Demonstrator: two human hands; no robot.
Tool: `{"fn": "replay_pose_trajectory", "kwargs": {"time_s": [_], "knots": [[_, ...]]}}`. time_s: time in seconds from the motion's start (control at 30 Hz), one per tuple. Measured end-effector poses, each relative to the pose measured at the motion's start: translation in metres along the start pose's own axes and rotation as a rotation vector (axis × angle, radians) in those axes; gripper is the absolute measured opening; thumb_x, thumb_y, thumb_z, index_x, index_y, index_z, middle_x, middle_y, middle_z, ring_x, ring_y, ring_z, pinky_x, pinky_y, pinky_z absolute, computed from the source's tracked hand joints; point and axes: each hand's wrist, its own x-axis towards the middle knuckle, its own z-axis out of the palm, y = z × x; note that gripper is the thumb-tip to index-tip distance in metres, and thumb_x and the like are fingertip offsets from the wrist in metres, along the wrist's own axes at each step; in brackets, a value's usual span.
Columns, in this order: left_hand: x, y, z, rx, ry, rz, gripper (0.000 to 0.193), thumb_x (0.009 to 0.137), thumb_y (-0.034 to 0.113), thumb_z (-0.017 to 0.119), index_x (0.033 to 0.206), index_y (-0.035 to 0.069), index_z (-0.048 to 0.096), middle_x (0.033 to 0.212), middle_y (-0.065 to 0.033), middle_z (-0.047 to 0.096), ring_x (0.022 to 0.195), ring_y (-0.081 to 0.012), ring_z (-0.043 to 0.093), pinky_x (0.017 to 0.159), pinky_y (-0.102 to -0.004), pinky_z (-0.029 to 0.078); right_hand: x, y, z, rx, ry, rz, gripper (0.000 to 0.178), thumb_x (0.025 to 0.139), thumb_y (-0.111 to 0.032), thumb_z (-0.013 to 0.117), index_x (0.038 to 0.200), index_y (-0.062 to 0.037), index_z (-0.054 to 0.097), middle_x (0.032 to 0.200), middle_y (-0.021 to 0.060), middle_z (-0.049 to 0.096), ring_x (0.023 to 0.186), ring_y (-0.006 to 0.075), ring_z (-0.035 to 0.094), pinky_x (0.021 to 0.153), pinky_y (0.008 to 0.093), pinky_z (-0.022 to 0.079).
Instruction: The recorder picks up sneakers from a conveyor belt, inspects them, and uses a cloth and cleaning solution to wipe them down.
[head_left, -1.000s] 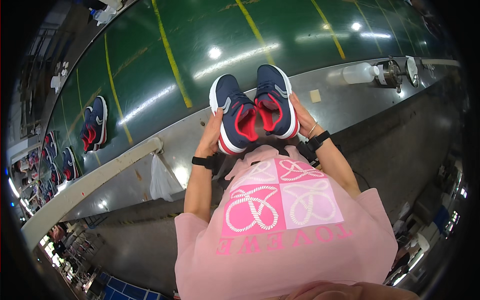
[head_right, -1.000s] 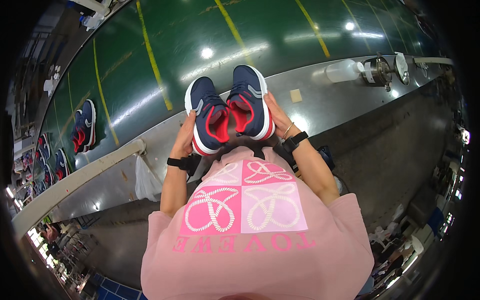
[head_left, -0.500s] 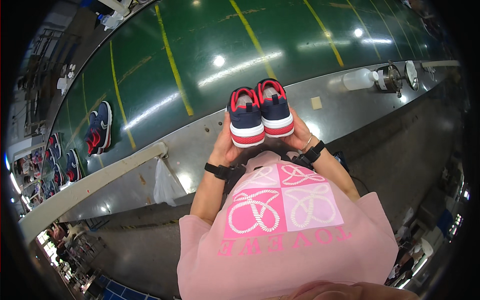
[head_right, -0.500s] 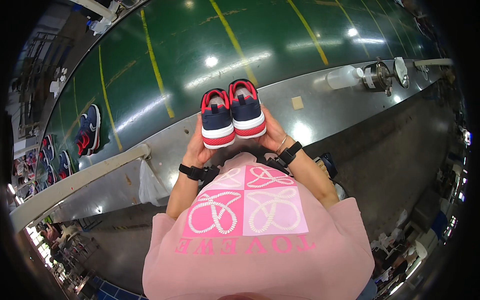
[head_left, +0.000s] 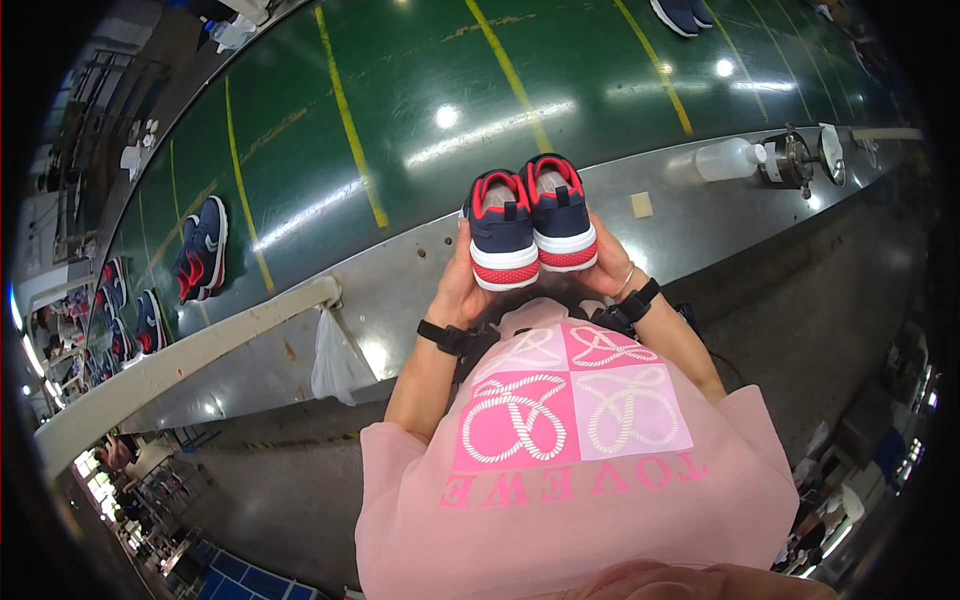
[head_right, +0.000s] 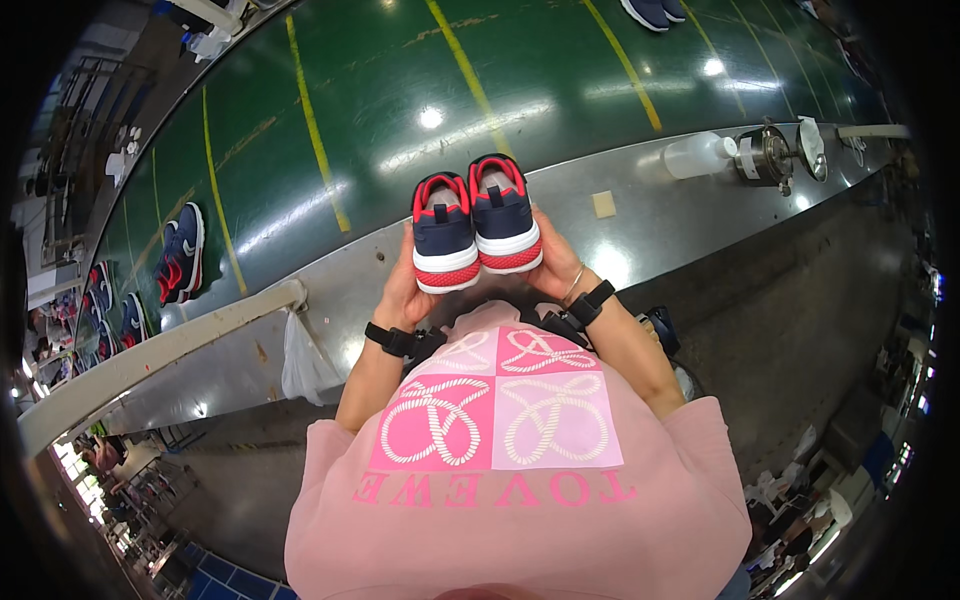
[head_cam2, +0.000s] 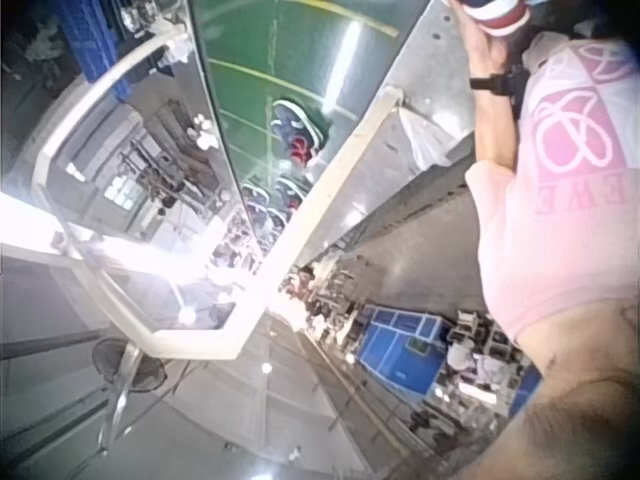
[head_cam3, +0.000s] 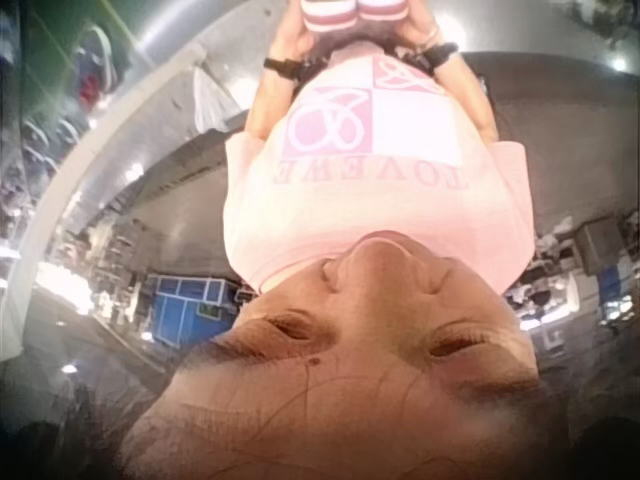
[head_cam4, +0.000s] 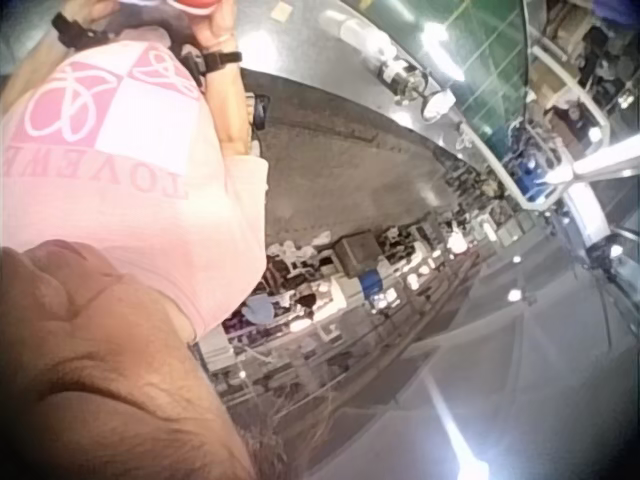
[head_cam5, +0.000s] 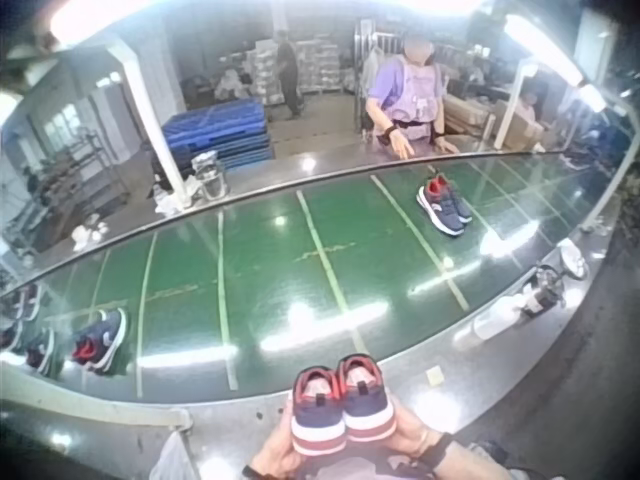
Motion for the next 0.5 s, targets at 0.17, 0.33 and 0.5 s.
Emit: {"fn": "replay_pose_trajectory", "kwargs": {"time_s": [0.17, 0.33, 0.5], "knots": [[0.000, 0.000, 0.000, -0.013, 0.014, -0.009, 0.059, 0.099, 0.052, 0.035, 0.131, 0.004, 0.047, 0.125, -0.0124, 0.059, 0.110, -0.0247, 0.062, 0.092, -0.0409, 0.055, -0.001, 0.000, -0.002, -0.019, -0.020, 0.005, 0.049, 0.103, -0.045, 0.033, 0.133, -0.0112, 0.049, 0.128, 0.0047, 0.059, 0.115, 0.0175, 0.059, 0.097, 0.0342, 0.051], [0.002, 0.000, -0.003, 0.005, 0.019, -0.007, 0.059, 0.098, 0.052, 0.038, 0.130, 0.003, 0.049, 0.124, -0.0134, 0.060, 0.109, -0.0252, 0.062, 0.091, -0.0406, 0.055, 0.002, 0.001, -0.002, 0.005, 0.020, -0.003, 0.049, 0.103, -0.045, 0.031, 0.133, -0.0104, 0.049, 0.130, 0.0053, 0.058, 0.116, 0.0184, 0.058, 0.098, 0.0356, 0.051], [0.012, -0.003, -0.026, 0.247, 0.199, 0.160, 0.055, 0.101, 0.048, 0.037, 0.134, 0.006, 0.047, 0.129, -0.0140, 0.056, 0.112, -0.0234, 0.061, 0.094, -0.0374, 0.054, 0.010, 0.015, -0.017, -0.161, 0.139, -0.117, 0.048, 0.103, -0.039, 0.035, 0.144, -0.0120, 0.034, 0.132, 0.0087, 0.054, 0.118, 0.0187, 0.056, 0.101, 0.0356, 0.047]]}}
